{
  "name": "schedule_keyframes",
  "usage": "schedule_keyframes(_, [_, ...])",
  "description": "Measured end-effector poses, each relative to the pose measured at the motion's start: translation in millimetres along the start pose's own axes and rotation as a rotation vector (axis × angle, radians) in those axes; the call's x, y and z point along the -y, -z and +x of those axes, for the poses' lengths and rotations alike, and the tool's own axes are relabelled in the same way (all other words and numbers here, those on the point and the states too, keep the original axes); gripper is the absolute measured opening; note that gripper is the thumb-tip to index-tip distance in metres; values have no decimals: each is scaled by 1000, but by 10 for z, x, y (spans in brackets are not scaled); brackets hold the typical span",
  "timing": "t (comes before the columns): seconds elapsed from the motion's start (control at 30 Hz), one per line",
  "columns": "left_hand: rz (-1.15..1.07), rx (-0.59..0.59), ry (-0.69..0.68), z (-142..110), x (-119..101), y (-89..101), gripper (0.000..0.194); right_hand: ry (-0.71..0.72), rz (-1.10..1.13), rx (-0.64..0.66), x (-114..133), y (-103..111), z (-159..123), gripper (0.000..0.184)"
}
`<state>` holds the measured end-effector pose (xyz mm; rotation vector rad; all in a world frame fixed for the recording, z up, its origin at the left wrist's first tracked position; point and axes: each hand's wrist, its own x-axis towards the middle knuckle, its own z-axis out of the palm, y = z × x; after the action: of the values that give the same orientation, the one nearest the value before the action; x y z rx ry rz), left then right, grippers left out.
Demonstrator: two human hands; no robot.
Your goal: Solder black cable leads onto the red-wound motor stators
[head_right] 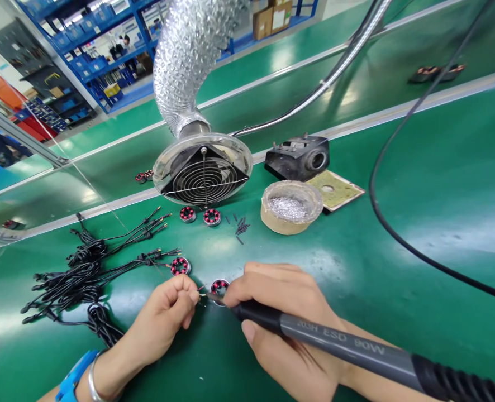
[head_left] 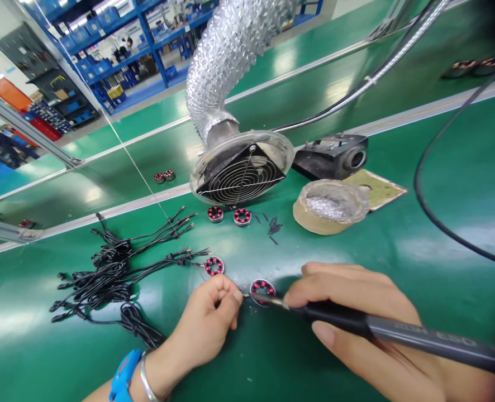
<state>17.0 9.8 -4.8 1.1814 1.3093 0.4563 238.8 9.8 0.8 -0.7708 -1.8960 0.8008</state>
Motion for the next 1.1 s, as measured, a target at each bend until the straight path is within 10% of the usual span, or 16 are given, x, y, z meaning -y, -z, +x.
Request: schedule_keyframes(1.1, [11,20,-8,-2,7,8,34,-3,-142,-95,8,-23,-57,32])
